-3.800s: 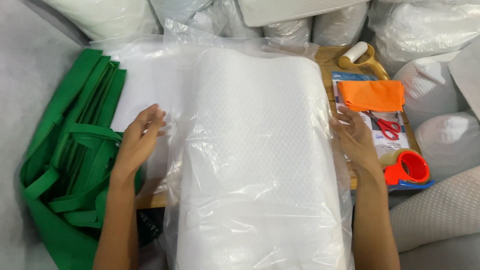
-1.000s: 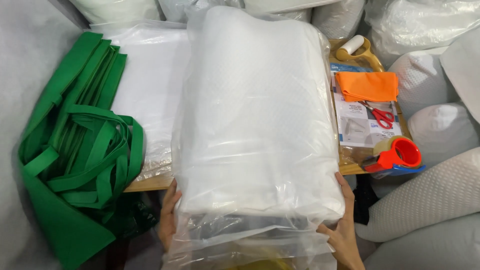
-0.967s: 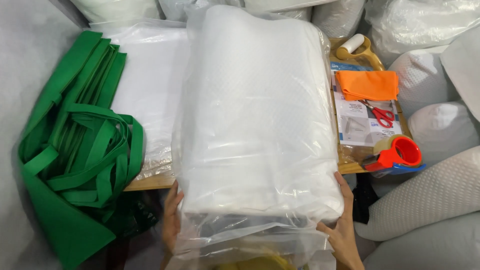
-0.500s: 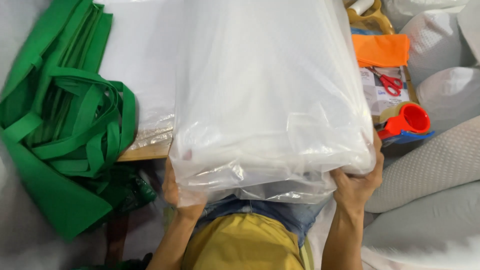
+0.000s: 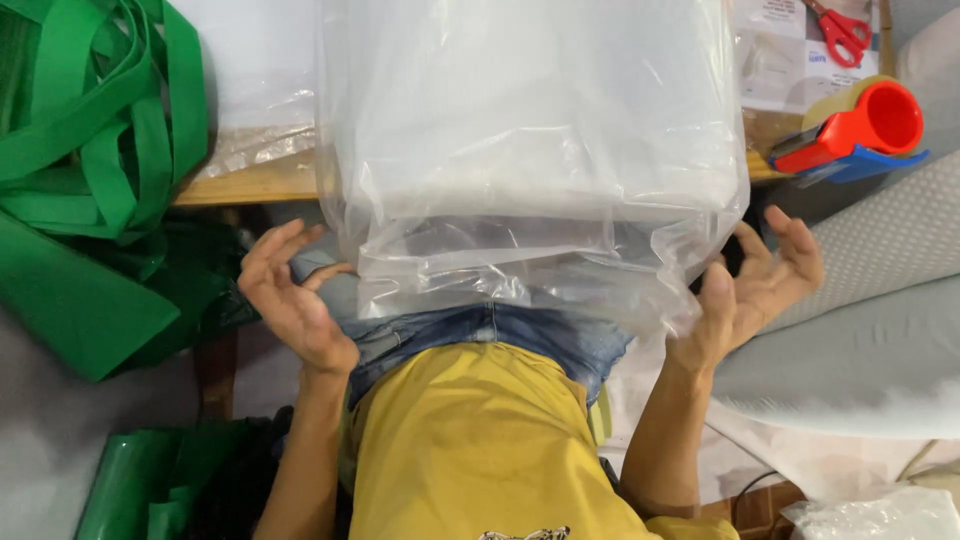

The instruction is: Cleaning a foam pillow with a cloth and then placing it into a plastic protective bag.

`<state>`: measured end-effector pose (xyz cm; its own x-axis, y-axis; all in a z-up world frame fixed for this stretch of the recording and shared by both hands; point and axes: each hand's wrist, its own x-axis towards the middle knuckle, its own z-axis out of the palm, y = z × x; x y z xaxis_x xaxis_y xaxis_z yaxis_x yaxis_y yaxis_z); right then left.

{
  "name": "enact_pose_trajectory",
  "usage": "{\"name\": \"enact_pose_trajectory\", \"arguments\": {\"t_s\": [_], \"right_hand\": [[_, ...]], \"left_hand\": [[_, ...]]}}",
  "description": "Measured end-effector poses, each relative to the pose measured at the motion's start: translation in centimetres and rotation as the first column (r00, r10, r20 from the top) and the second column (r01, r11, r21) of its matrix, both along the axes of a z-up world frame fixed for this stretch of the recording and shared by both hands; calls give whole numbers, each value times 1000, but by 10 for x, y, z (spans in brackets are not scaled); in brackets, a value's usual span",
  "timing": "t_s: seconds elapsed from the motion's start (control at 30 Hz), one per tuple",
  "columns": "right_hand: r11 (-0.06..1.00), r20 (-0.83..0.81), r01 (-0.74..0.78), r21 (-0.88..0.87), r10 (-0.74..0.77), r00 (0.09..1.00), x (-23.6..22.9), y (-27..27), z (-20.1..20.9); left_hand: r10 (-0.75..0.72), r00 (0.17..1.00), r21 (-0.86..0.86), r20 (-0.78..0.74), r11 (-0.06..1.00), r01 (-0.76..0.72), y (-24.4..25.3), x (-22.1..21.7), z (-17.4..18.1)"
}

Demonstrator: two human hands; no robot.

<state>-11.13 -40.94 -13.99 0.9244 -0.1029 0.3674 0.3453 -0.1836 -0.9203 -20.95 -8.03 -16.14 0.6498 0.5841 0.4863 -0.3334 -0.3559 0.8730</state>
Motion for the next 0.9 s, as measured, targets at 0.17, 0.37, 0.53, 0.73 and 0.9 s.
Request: {"name": "enact_pose_trajectory", "arguments": {"t_s": [0.17, 0.37, 0.53, 0.73, 0.9], "right_hand": [[815, 298, -29, -579, 245, 923, -24, -13, -6], [789, 489, 218, -574, 117, 864, -28, 12, 14], [835, 647, 429, -344, -120, 753, -34, -52, 0], [844, 255, 110, -525, 33, 966, -64, -93, 7], [872, 272, 35, -488, 114, 956, -71, -93, 33]], "left_hand": [[155, 987, 681, 42, 719, -142, -9, -12, -7], [261, 963, 419, 66, 869, -265, -7, -15, -19], [215, 974, 10, 76, 976, -216, 7, -40, 0], [226, 974, 547, 22, 813, -201, 38, -69, -6], [149, 987, 544, -57, 833, -95, 48, -87, 17]]}}
